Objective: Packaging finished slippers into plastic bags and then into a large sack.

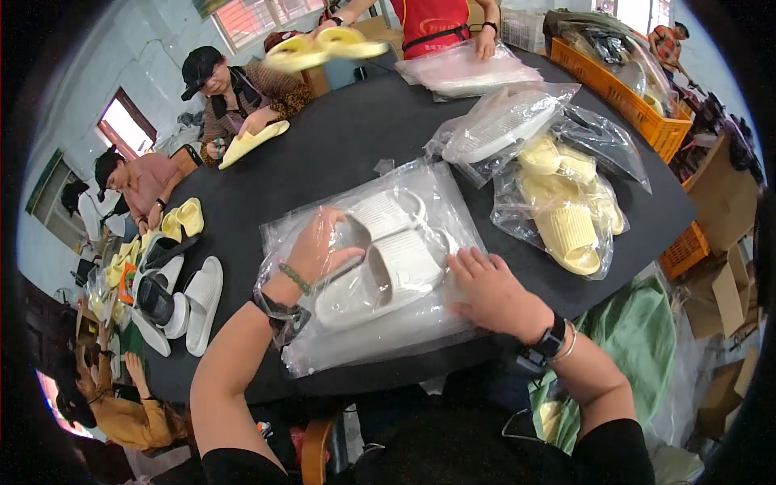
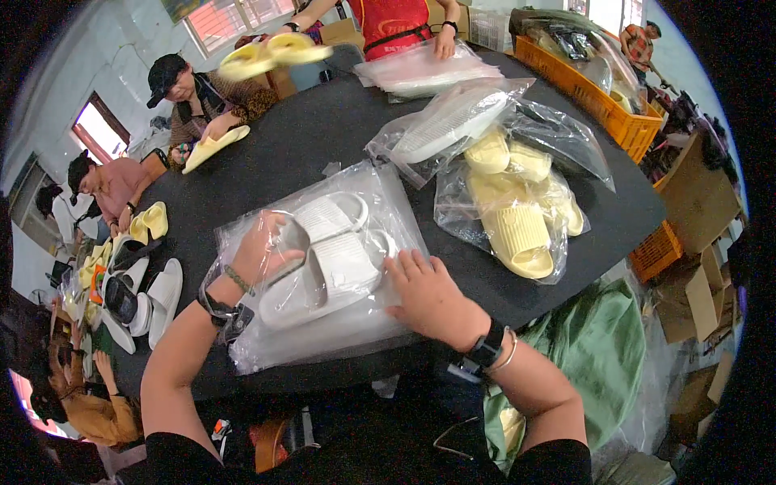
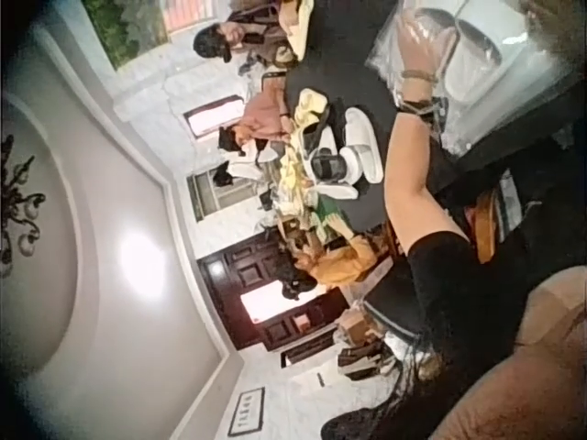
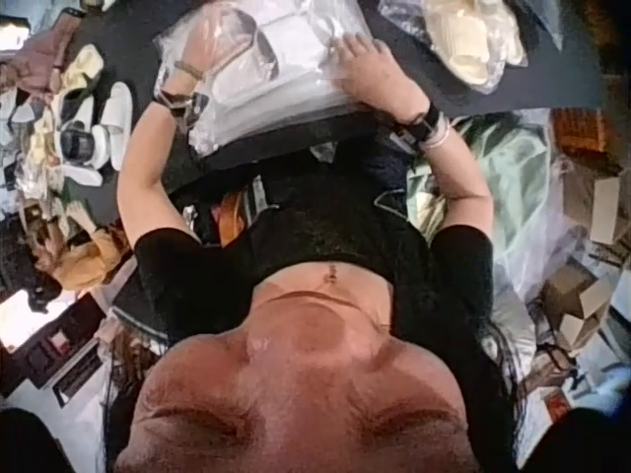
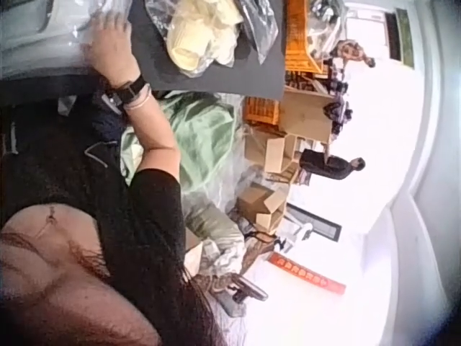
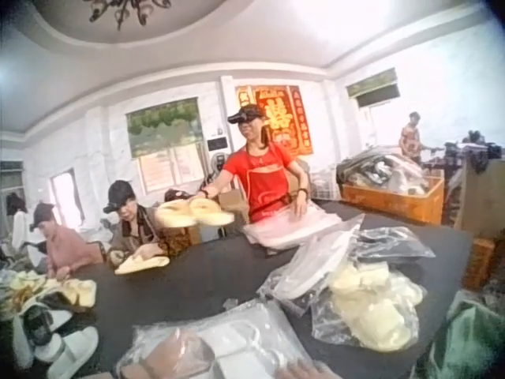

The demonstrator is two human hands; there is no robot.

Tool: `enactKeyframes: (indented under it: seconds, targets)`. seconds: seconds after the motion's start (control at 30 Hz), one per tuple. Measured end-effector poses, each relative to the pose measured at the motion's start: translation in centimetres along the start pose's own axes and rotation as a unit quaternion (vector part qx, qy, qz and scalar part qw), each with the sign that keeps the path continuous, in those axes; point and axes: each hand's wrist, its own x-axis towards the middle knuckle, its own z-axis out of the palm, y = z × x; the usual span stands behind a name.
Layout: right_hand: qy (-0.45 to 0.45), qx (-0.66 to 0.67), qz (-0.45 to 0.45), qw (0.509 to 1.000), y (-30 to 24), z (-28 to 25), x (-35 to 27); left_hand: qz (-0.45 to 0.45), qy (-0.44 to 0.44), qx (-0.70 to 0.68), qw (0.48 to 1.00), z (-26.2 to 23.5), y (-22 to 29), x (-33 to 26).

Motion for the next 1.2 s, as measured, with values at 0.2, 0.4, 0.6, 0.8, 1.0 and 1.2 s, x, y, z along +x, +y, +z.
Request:
enactKeyframes:
  seconds: [0.2, 0.4, 0.6, 0.8, 1.0, 1.2]
  targets:
    - [0.005, -0.059, 0.03, 0.998, -3.0, -1.1, -0.5, 0.048, -0.103, -0.021, 0.993, 0.7, 1.1, 0.8]
    - [0.01, -0.068, 0.03, 0.997, -4.2, 0.8, -1.3, 0.103, -0.042, -0.003, 0.994, 2.9, 0.8, 1.7]
    - [0.033, -0.081, 0.03, 0.996, -4.1, 1.3, -1.8, 0.079, -0.055, 0.063, 0.993, 4.0, 0.9, 1.9]
    - [0.048, -0.086, 0.06, 0.993, -3.3, 1.3, -2.7, 0.106, 0.027, 0.035, 0.993, 2.0, -2.1, 1.0]
    - [0.046, -0.123, 0.061, 0.99, -2.7, 0.7, -2.8, 0.07, 0.002, 0.066, 0.995, -0.7, -4.2, -2.6]
    - [0.083, 0.067, 0.003, 0.994, -0.3, -5.7, 1.7, 0.08, 0.034, 0.063, 0.994, -0.5, -5.8, -4.1]
